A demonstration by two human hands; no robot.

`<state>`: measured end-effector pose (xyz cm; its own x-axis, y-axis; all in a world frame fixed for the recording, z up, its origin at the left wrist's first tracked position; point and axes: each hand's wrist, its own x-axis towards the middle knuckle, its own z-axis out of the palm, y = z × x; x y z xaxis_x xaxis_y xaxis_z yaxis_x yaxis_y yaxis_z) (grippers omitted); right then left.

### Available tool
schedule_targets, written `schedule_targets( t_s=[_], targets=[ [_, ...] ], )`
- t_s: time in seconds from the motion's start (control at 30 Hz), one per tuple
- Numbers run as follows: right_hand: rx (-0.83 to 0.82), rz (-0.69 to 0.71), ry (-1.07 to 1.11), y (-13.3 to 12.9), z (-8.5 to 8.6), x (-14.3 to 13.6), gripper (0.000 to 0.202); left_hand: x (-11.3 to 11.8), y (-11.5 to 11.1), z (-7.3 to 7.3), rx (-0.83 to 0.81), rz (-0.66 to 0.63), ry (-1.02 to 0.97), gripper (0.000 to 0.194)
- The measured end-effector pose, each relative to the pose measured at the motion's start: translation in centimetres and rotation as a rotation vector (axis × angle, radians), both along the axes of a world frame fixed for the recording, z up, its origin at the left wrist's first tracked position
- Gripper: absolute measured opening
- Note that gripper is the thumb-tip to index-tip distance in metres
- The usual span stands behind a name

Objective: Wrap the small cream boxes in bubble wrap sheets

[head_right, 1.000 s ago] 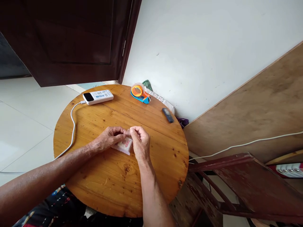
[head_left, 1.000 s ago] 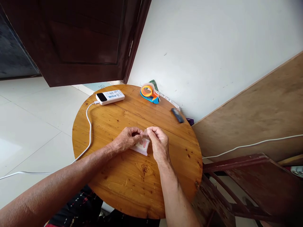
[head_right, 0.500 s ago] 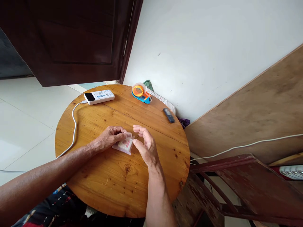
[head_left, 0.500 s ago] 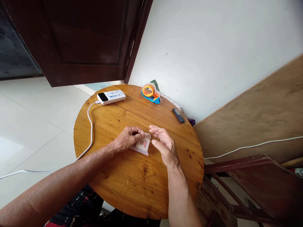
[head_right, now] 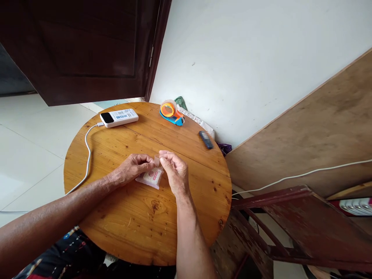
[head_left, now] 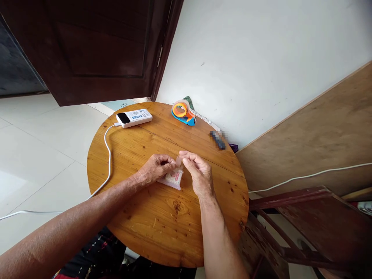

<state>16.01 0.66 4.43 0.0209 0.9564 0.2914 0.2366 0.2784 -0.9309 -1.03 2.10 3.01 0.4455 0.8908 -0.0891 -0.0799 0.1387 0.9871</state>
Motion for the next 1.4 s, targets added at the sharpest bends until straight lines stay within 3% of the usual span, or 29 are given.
schedule_targets(
  t_s=[0.17,0.6,0.7,1.03,1.4],
  targets=[
    [-0.049,-0.05,0.076,0.2,-0.1,-0.6,0.017,-0.1,0.0,0.0,0.008,0.001,0.02,0.028],
    [-0.032,-0.024,0.099,-0.3,0.1,-0.9,0.009,0.1,0.3,-1.0,0.07,0.003,-0.021,0.032],
    [-0.012,-0.021,0.037,-0.3,0.0,-0.7,0.009,0.1,0.3,-0.8,0.057,0.01,-0.001,0.036],
    [0.305,-0.006,-0.358,-0.5,0.4,-0.3,0.019,0.0,0.2,-0.3,0.03,0.001,-0.008,0.039],
    [0.367,-0.05,-0.469,-0.4,-0.1,0.1,0.022,-0.4,0.2,0.1,-0.012,-0.008,-0.061,0.027]
  ],
)
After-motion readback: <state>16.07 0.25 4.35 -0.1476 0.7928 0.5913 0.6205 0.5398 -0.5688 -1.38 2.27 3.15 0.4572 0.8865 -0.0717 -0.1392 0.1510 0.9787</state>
